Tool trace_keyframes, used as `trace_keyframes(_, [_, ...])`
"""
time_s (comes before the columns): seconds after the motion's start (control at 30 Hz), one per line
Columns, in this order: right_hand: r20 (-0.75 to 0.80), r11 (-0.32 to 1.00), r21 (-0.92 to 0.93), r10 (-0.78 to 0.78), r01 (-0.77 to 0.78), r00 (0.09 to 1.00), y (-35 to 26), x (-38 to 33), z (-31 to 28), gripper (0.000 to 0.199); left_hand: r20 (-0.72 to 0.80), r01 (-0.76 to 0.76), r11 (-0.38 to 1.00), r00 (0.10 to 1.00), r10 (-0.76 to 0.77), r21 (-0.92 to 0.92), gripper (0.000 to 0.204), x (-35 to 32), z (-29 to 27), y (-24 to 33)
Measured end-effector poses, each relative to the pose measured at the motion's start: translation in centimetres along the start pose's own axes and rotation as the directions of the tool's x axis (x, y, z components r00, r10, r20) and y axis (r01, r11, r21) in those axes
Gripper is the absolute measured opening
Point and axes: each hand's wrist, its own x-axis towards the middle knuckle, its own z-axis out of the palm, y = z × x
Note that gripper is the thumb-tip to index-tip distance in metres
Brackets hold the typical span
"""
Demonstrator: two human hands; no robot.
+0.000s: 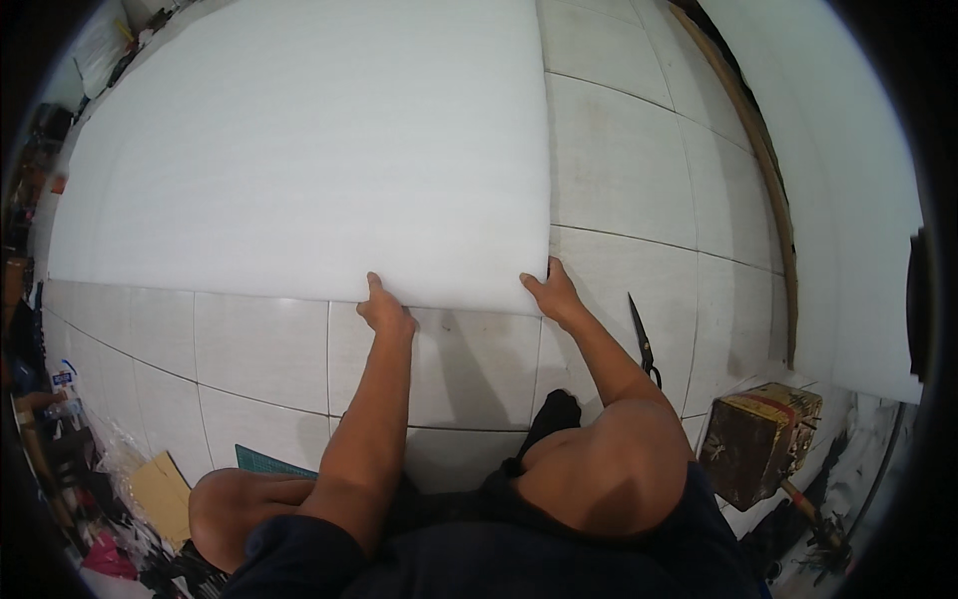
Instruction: The person cuts a large white foam sheet into smaller rectangular pieces using shears. They repeatedly unfold the foam, align it on the floor, and cut along straight lines, then fold and move the cut sections aside.
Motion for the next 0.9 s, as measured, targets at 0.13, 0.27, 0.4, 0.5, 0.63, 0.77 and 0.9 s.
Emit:
trace_keyframes(0.13, [0.005,0.999,0.023,0.027,-0.027,1.0,-0.6,1.1,-0.2,0.067,0.158,0.138,0.978,0.981,-0.112,-0.159,0.054,1.6,-0.4,0.2])
trace_keyframes(0.27, [-0.199,0.996,-0.072,0.034,-0.049,0.979,-0.3,0.7,4.4,0.083,0.229,0.2,0.948,0.963,-0.143,-0.246,0.056,5.2,-0.4,0.0])
trace_keyframes(0.4, [-0.178,0.989,0.093,-0.1,0.118,0.979,2.1,-0.7,2.0,0.062,-0.017,0.138,0.967,0.989,-0.145,-0.213,0.07,4.1,0.5,-1.9])
trace_keyframes(0.5, [-0.113,0.972,0.22,-0.055,0.079,0.992,0.5,-1.8,0.8,0.072,-0.078,0.035,0.993,0.996,-0.043,-0.109,0.07,1.9,0.4,-0.7])
trace_keyframes(0.63, [-0.198,0.985,-0.074,-0.167,0.156,0.966,-0.3,-2.1,3.8,0.076,-0.111,-0.019,0.999,0.994,0.022,0.03,0.073,2.1,-1.1,-0.1])
trace_keyframes(0.77, [-0.197,0.994,0.095,-0.033,0.052,0.98,-0.4,-1.1,3.0,0.078,-0.162,-0.004,0.995,0.987,-0.012,-0.099,0.067,1.9,-0.2,-0.2])
trace_keyframes(0.9, [-0.079,0.997,0.037,-0.066,0.07,0.995,-0.5,-0.9,1.8,0.072,-0.114,0.013,0.993,0.993,-0.027,-0.121,0.068,2.6,-0.3,-1.6])
